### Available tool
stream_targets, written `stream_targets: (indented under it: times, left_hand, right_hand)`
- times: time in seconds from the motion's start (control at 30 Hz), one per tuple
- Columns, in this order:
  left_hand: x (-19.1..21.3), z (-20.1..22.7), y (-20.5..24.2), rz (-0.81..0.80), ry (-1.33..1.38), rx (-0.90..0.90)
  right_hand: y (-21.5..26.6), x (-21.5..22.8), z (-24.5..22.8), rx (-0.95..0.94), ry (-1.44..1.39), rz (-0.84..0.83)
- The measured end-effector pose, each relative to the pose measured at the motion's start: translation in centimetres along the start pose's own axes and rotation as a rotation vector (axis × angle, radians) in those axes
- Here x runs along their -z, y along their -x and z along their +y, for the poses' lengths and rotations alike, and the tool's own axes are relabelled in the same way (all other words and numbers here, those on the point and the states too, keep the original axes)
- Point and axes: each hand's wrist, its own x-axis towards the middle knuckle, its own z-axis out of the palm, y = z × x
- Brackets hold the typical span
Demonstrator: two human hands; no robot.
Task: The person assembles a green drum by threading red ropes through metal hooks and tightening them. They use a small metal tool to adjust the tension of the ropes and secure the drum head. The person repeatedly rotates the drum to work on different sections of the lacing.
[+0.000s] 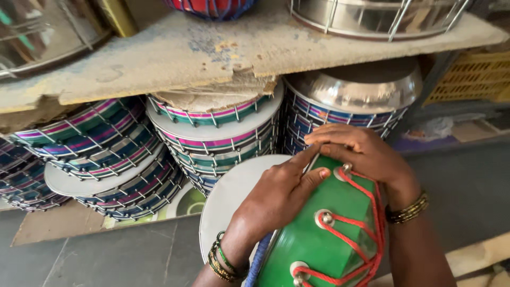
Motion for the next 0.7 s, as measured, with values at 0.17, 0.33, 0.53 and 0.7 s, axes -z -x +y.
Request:
stream_targets:
  times: [0.17, 0.33, 0.53, 0.7]
  left_hand:
    - [-0.3, -0.2, 0.0, 0.041, 0.007, 0.051]
    - [-2.1, -1.8, -0.4, 0.063, 0.006, 0.008]
    - [-1.6, -4.1, -0.6, 0.079, -0.072, -0.169]
    - [0.6, -2.4, 0.3, 0.010, -0.088, -0.111]
  right_hand:
    - [-0.4, -0.2, 0.2, -0.048, -0.014, -0.014]
    - [0.5, -0.4, 0.5, 0.035, 0.024, 0.185]
    - [8.1, 0.9, -1.6, -0.109, 0.065, 0.489]
    - [22.8, 4.7, -5.1, -0.387, 0.233, 0.410]
